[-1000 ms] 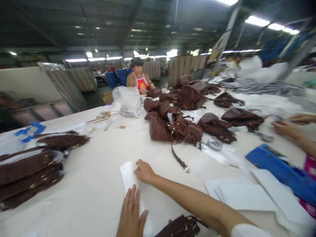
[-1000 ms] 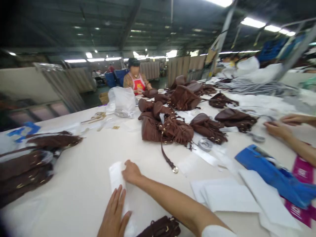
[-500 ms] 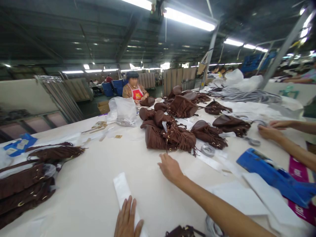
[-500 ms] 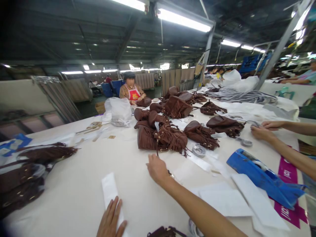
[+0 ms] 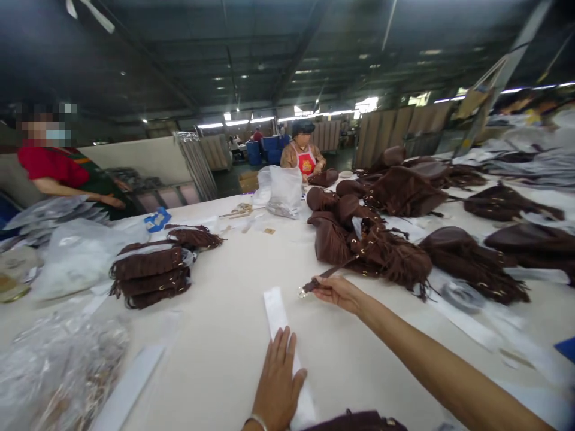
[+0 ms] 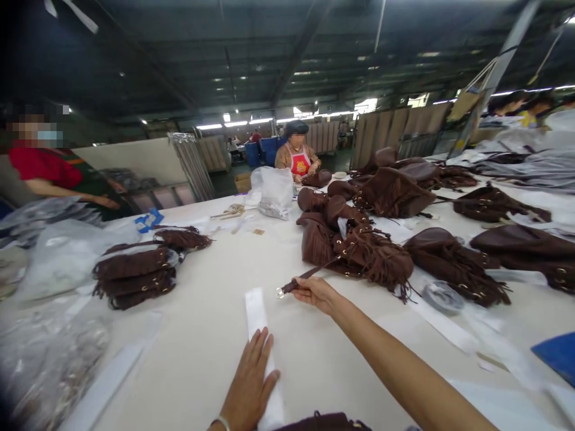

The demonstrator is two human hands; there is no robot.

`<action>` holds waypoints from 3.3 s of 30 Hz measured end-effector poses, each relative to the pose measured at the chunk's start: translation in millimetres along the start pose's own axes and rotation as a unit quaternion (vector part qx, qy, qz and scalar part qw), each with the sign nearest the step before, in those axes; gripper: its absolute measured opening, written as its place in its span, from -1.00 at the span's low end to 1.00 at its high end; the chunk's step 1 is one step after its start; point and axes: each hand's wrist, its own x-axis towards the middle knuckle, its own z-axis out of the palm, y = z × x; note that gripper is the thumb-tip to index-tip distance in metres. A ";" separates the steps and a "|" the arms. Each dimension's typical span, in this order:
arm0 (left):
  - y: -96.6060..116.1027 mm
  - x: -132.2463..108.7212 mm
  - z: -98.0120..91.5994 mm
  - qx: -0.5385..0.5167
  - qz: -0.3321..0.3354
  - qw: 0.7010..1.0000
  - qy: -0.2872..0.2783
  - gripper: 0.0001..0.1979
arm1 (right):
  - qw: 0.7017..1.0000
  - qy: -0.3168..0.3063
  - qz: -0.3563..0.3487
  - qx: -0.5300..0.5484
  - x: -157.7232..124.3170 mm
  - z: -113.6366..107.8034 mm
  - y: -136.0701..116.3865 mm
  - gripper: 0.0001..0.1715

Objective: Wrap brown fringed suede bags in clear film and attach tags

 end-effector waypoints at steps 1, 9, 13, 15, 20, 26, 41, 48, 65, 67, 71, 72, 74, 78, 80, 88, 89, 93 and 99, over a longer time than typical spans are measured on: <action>-0.4 0.0 0.2 -0.006 -0.002 1.000 -0.003 -0.36 | 0.999 0.003 0.002 0.035 6.7 10.1 1.6 -0.79; -1.7 1.3 2.4 -0.021 -0.013 0.999 -0.021 -0.31 | 0.980 0.029 0.052 0.191 38.0 78.1 19.5 -0.91; -0.5 1.0 0.4 -0.023 -0.016 0.999 -0.027 -0.32 | 0.979 0.065 0.077 0.177 47.0 106.0 21.2 -0.88; 0.2 0.6 -1.7 -0.026 -0.019 0.999 -0.030 -0.32 | 0.981 0.079 0.091 0.154 47.6 112.7 22.8 -0.87; 3.7 -0.3 -15.7 -0.039 -0.017 0.998 -0.043 -0.34 | 0.982 0.062 0.120 0.132 34.5 106.5 23.4 -0.75; 8.6 -4.5 -36.7 -0.014 -0.015 0.999 -0.037 -0.35 | 0.984 0.031 0.110 0.135 9.4 98.3 16.2 -0.71; 37.1 -122.4 -106.8 -0.067 -0.148 0.985 0.054 -0.47 | 0.999 -0.007 0.047 -0.010 -115.9 59.5 13.0 -0.90; 128.5 -208.1 -100.5 -0.111 -0.203 0.970 0.075 -0.51 | 0.873 -0.023 -0.325 -0.362 -275.7 47.7 84.5 -0.71; 140.6 -201.7 -122.5 -0.176 0.015 0.983 -0.047 -0.62 | 0.860 -0.089 -0.310 -0.396 -341.1 46.5 93.7 -0.66; 141.9 -193.3 -122.2 -0.169 0.039 0.982 -0.075 -0.63 | 0.851 -0.132 -0.315 -0.400 -353.9 44.2 97.0 -0.64; 136.9 -189.5 -120.2 -0.117 0.058 0.988 -0.087 -0.63 | 0.815 -0.176 -0.357 -0.421 -369.3 37.3 104.9 -0.55; 133.0 -192.3 -121.8 -0.097 0.051 0.991 -0.080 -0.64 | 0.811 -0.177 -0.359 -0.426 -371.4 35.6 106.0 -0.53; 122.1 -202.3 -128.1 -0.048 0.014 0.997 -0.053 -0.66 | 0.811 -0.177 -0.351 -0.433 -373.9 32.5 107.0 -0.54; 101.2 -230.3 -144.3 0.052 -0.112 0.992 0.029 -0.66 | 0.812 -0.188 -0.330 -0.443 -374.5 28.0 105.6 -0.54; 102.4 -239.7 -146.5 0.091 -0.173 0.977 0.087 -0.66 | 0.810 -0.186 -0.334 -0.445 -374.8 27.4 104.5 -0.49; 143.8 -223.7 -116.7 -0.141 0.012 0.989 -0.031 -0.67 | 0.753 -0.189 -0.433 -0.458 -384.0 33.4 106.4 -0.27; 141.1 -222.4 -115.9 -0.140 0.008 0.989 -0.037 -0.70 | 0.751 -0.187 -0.427 -0.467 -384.4 30.4 107.7 -0.28; 114.0 -231.8 -126.7 -0.069 0.014 0.997 -0.038 -0.73 | 0.716 -0.157 -0.407 -0.545 -383.9 -1.6 118.8 -0.54; 90.2 -298.1 -140.9 0.036 -0.136 0.989 0.044 -0.70 | 0.660 -0.045 -0.338 -0.669 -394.3 -63.5 129.0 -0.76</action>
